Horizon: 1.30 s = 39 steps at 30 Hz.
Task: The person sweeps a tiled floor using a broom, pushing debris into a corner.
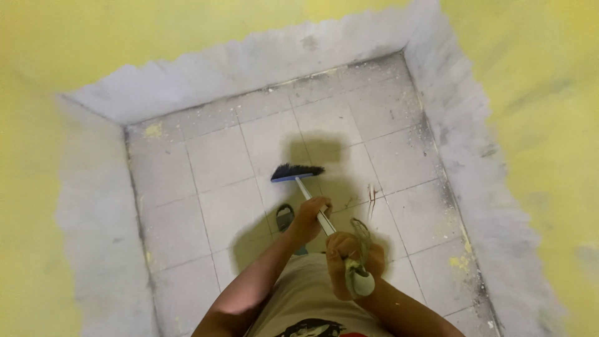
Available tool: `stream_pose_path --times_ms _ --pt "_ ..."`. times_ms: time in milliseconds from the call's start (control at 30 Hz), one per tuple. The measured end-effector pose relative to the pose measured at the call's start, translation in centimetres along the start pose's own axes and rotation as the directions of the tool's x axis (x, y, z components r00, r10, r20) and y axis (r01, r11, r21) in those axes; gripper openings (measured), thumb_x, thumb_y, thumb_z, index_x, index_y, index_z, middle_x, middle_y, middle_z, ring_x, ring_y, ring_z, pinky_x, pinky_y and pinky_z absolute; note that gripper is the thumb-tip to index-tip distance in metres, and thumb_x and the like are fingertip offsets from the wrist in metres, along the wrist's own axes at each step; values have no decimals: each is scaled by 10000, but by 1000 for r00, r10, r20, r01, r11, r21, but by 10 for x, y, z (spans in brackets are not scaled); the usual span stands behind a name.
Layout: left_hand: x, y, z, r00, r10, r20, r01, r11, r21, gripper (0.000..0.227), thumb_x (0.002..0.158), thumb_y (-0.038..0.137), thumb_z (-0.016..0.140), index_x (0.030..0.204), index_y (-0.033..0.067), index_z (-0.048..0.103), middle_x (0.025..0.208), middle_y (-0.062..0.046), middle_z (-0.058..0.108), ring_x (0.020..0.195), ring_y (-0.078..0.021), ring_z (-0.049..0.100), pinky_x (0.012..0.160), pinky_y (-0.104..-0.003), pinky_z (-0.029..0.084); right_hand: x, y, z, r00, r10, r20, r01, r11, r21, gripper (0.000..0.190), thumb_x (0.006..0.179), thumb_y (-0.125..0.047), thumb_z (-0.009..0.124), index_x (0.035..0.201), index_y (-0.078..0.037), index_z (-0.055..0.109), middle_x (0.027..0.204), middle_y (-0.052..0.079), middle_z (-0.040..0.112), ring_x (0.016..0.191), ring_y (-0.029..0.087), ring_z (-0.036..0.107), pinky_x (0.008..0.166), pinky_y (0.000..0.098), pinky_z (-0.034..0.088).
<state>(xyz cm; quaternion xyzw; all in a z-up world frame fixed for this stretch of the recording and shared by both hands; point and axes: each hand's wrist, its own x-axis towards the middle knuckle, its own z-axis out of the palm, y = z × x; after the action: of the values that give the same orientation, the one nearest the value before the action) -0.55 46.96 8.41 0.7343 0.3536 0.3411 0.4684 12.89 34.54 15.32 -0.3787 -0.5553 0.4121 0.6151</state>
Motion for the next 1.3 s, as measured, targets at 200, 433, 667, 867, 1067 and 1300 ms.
stream_pose_path --times_ms 200,433,667,867,1067,1300 --pt "53 -53 -32 994 110 7 -110 994 -6 156 847 -14 650 998 -16 614 936 -192 661 858 -382 646 756 -417 532 101 -37 39 995 -85 -50 81 994 -70 124 893 106 578 824 8 546 768 107 562 680 215 540 646 358 492" --pt "119 -82 -51 992 129 18 -126 986 -108 301 866 -20 649 1164 -19 603 948 -159 689 863 -344 686 771 -400 560 185 -47 50 988 -114 -101 102 988 -116 150 903 107 546 806 -4 519 726 88 544 641 181 525 625 339 491" --pt "204 -96 -59 999 48 -20 -47 999 26 216 869 -40 646 1081 -10 611 1035 -197 680 953 -399 657 806 -408 534 272 -10 13 982 -155 -108 149 987 -66 154 874 112 560 784 -5 516 700 88 542 609 177 502 586 318 452" --pt "302 -115 -59 995 -99 16 95 983 155 108 928 -1 646 1018 -3 587 1009 -196 650 994 -385 658 846 -420 553 357 27 -53 992 -120 -31 119 993 -13 154 863 134 560 808 4 497 737 98 528 639 204 518 617 350 487" --pt "395 -137 -60 994 24 -104 3 966 259 262 844 -3 704 1094 -1 627 1203 -290 607 1105 -480 603 914 -478 522 434 70 -101 982 -187 -18 187 982 18 189 786 130 649 801 -10 523 745 107 542 666 235 565 655 381 528" --pt "451 -246 -65 977 -107 -185 147 965 216 198 824 -19 669 1010 47 677 1091 -185 656 1046 -417 645 880 -450 532 512 147 -111 986 -169 14 168 984 55 158 781 78 614 799 -11 485 725 99 524 657 229 539 628 366 486"
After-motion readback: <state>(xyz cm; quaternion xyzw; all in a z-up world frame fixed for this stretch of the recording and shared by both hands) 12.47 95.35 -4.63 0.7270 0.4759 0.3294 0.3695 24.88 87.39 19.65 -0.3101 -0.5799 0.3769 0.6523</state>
